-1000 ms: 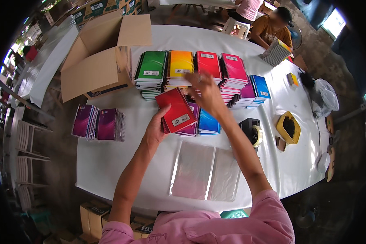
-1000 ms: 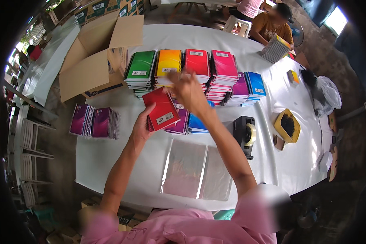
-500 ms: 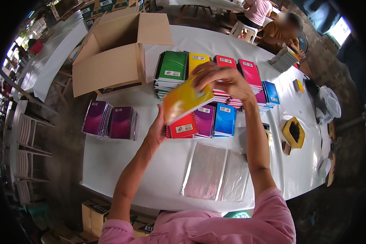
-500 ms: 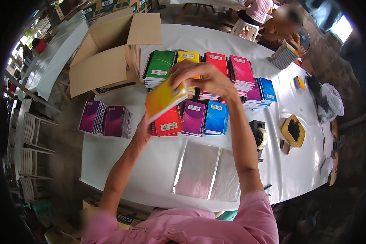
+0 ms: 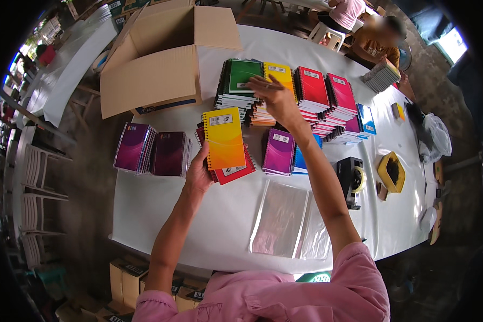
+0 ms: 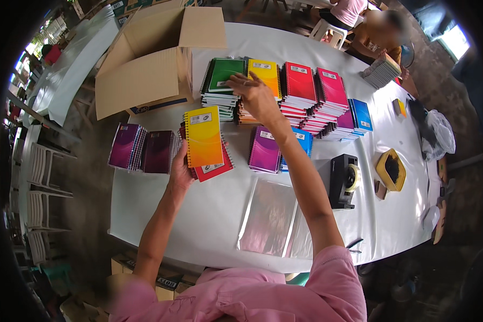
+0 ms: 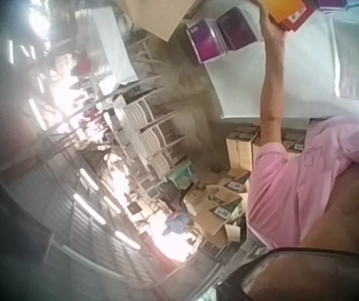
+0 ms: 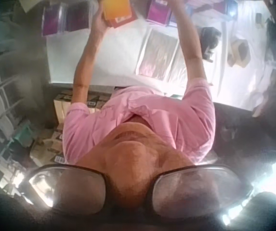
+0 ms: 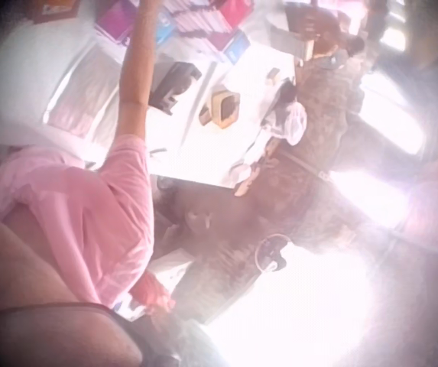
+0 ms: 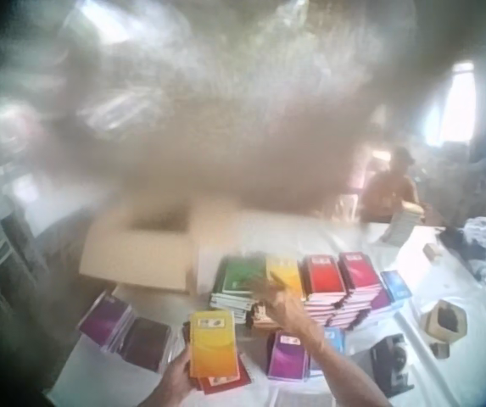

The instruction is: The person wraps spiral-bound notebooks in clear plastic sleeves using a tape dispenser. They place a notebook into a sleeve, fold the plastic edges, and seal the package with tape. The wrapped notebooks are stacked on the table.

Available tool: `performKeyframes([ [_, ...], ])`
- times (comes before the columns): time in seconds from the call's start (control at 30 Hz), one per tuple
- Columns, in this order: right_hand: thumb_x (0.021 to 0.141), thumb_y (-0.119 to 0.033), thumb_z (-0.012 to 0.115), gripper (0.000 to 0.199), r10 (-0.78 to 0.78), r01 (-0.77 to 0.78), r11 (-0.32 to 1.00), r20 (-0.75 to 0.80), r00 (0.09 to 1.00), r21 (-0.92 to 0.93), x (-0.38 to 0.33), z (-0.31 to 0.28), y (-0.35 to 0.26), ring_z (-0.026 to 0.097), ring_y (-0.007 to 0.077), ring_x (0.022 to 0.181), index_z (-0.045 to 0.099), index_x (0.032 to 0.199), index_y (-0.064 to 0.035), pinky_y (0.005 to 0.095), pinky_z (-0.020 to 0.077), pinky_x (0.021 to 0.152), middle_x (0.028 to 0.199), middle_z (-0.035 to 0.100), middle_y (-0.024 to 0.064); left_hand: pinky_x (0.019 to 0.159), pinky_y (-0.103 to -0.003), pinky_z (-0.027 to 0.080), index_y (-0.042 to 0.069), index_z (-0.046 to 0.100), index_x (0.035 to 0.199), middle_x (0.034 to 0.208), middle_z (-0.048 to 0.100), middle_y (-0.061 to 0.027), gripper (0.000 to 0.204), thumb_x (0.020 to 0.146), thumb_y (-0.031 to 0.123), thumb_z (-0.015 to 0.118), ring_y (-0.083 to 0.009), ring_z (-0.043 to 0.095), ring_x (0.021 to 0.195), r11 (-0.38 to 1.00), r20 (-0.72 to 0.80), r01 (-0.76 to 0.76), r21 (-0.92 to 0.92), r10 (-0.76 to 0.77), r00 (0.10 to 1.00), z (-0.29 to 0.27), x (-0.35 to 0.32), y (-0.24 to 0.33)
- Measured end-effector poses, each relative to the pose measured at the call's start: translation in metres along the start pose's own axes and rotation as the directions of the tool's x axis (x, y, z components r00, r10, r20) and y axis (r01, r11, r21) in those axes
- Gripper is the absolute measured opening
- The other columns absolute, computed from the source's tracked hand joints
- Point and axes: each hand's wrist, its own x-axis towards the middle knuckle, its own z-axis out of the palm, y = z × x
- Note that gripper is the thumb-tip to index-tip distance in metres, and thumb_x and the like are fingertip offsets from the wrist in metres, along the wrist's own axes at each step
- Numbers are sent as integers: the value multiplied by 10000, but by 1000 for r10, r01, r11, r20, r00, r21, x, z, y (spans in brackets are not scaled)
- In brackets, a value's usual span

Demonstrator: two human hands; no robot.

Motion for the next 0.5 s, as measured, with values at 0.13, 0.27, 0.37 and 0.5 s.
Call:
performKeyframes([
  [0.13, 775, 56, 652, 299, 127, -137, 953, 52, 990, 269, -10, -43, -68, 612, 255, 1126, 702, 1031, -92, 407, 439, 1032, 1128, 679, 59, 1006, -467, 461, 13, 423, 1348, 1293, 538, -168, 600, 904, 353, 641, -311, 544, 1188, 977, -56, 3, -214, -16, 998, -6, 8, 2],
  [0.27, 740, 38, 615, 267, -169, 83, 967, 357, 919, 243, -36, -34, -114, 605, 235, 1090, 703, 933, -123, 465, 382, 1066, 1134, 670, 29, 957, -418, 502, 40, 485, 1294, 1226, 581, -111, 558, 881, 361, 678, -233, 582, 1123, 999, -250, -30, -17, 25, 968, -15, 11, 0],
  [0.37, 762, 10, 613, 262, 50, -103, 934, 161, 986, 342, 1, -19, -85, 591, 236, 1131, 696, 986, -99, 466, 370, 1076, 1111, 679, 64, 936, -397, 512, 49, 511, 1265, 1197, 594, -102, 539, 874, 375, 686, -229, 589, 1103, 999, -327, 6, 40, 7, 945, -13, 5, 6],
  [0.5, 748, 41, 620, 333, 71, -68, 961, 2, 997, -270, 14, 25, -32, 590, 227, 1154, 679, 1064, -47, 440, 377, 1082, 1123, 677, 98, 949, -405, 501, 58, 491, 1297, 1232, 572, -106, 619, 865, 466, 662, -231, 569, 1132, 1000, -317, -29, 10, 30, 948, -7, 13, 3],
])
